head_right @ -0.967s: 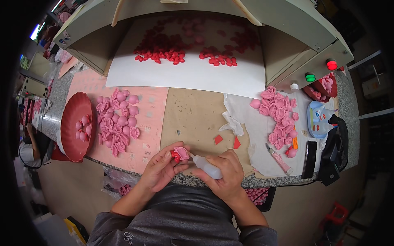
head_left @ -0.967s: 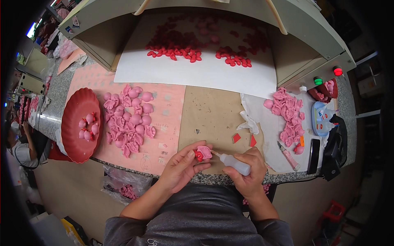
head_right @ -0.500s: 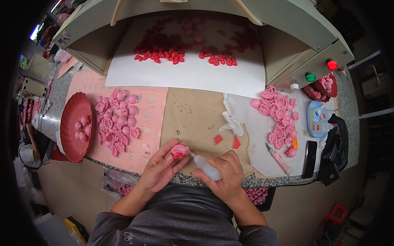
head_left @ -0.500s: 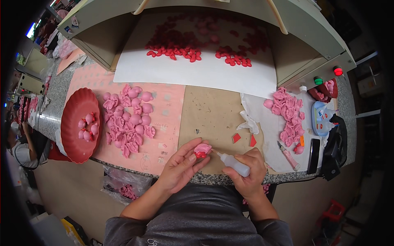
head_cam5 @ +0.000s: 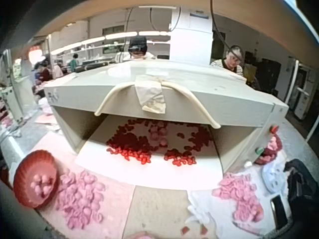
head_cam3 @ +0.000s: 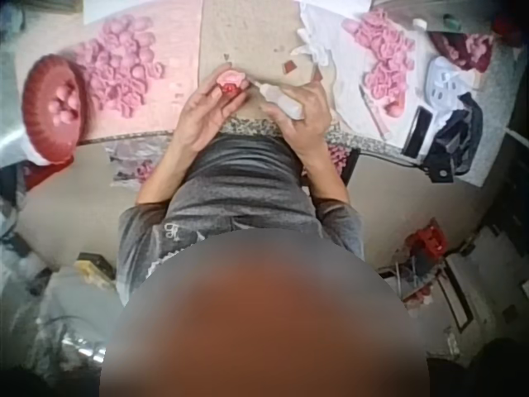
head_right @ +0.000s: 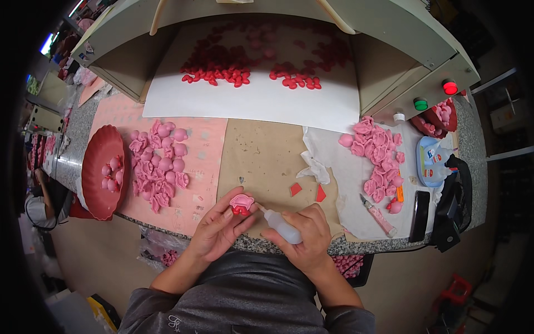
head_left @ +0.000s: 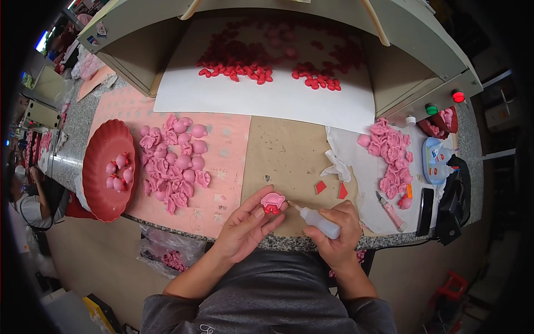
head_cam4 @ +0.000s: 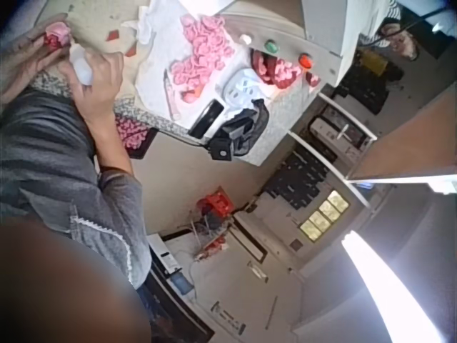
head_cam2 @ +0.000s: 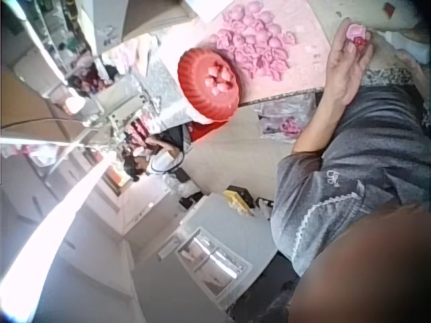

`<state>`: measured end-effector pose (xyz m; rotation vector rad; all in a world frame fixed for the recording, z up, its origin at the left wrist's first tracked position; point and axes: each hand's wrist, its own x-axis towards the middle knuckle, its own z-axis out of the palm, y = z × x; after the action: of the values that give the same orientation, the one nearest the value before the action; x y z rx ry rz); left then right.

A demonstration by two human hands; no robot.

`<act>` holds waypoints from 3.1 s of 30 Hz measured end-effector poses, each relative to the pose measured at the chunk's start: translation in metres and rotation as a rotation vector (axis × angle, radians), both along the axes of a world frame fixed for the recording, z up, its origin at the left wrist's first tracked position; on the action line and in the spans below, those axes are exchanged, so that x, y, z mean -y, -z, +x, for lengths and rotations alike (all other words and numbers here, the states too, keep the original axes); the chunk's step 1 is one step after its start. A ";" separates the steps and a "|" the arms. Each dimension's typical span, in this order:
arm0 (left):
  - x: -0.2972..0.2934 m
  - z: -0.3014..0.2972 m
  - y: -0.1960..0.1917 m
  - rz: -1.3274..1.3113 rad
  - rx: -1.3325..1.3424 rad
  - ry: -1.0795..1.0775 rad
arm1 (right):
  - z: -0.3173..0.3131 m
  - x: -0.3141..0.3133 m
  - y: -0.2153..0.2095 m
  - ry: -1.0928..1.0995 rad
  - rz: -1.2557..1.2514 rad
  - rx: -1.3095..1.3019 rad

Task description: Assembling small pink clay components into decorative flower-like shapes using a liquid adhesive.

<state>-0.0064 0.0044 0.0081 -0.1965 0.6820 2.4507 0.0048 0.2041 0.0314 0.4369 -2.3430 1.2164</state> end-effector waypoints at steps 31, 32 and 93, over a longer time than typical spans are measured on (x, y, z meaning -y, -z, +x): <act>-0.002 0.001 0.001 -0.045 -0.015 0.023 | -0.004 0.007 -0.003 -0.041 -0.039 0.034; -0.002 0.001 0.001 -0.045 -0.015 0.022 | -0.004 0.007 -0.003 -0.042 -0.039 0.034; -0.003 0.002 0.000 -0.061 -0.044 -0.012 | -0.001 -0.001 0.001 -0.003 -0.069 0.023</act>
<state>-0.0042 0.0070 0.0081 -0.1707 0.7774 2.4539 0.0038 0.2052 0.0301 0.4050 -2.3121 1.3061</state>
